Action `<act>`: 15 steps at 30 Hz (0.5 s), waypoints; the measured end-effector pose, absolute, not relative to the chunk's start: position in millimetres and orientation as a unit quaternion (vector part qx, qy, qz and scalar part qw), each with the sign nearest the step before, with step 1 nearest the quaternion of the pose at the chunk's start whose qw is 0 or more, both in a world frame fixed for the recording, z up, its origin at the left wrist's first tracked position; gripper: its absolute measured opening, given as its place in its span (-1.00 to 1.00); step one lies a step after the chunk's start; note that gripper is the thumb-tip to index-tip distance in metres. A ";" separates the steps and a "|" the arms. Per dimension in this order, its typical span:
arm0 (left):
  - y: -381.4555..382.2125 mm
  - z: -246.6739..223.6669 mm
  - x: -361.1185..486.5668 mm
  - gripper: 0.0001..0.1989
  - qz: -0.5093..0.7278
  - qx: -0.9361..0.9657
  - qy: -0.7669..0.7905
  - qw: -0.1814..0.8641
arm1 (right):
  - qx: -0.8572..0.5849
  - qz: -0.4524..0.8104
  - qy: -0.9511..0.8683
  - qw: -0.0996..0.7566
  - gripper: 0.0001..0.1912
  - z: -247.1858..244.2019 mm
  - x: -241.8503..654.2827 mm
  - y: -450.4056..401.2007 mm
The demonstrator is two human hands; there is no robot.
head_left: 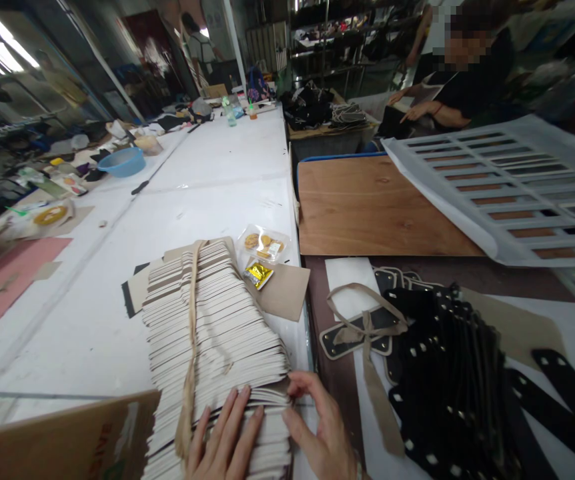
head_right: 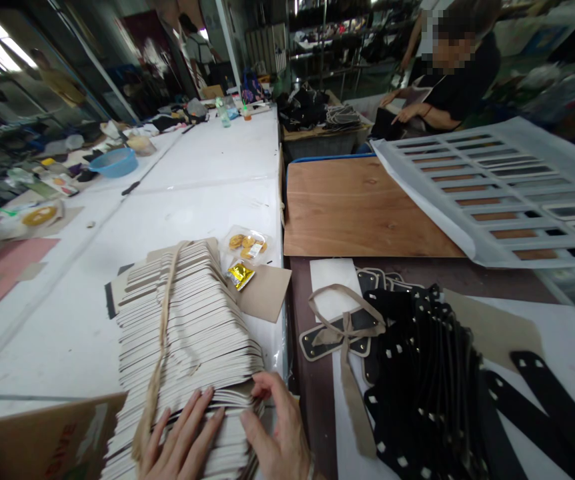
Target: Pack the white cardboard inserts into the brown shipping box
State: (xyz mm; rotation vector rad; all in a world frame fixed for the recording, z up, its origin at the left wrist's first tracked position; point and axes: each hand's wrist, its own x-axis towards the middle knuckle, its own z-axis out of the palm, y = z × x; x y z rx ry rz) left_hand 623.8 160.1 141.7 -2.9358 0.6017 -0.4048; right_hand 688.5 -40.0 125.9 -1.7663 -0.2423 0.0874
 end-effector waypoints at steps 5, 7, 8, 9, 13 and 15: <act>160.6 141.5 623.2 -0.49 -0.133 -0.969 0.200 0.059 | -0.764 0.048 -0.106 0.635 -0.69 127.3 689.1 -39.3; 160.9 140.0 622.1 -0.50 -0.136 -0.968 0.200 0.059 | -0.761 0.053 -0.108 0.637 -0.74 131.2 690.7 -38.7; 161.1 139.1 621.6 -0.51 -0.138 -0.968 0.200 0.060 | -0.760 0.056 -0.110 0.638 -0.77 133.3 691.7 -38.4; 161.4 138.3 621.1 -0.53 -0.138 -0.968 0.199 0.063 | -0.759 0.060 -0.114 0.638 -0.80 135.1 692.5 -38.0; 162.4 136.5 620.4 -0.52 -0.133 -0.969 0.197 0.064 | -0.757 0.056 -0.134 0.637 -0.84 137.4 694.1 -37.4; 162.4 136.8 621.0 -0.52 -0.135 -0.968 0.200 0.062 | -0.764 0.042 -0.144 0.628 -0.83 136.7 694.3 -37.6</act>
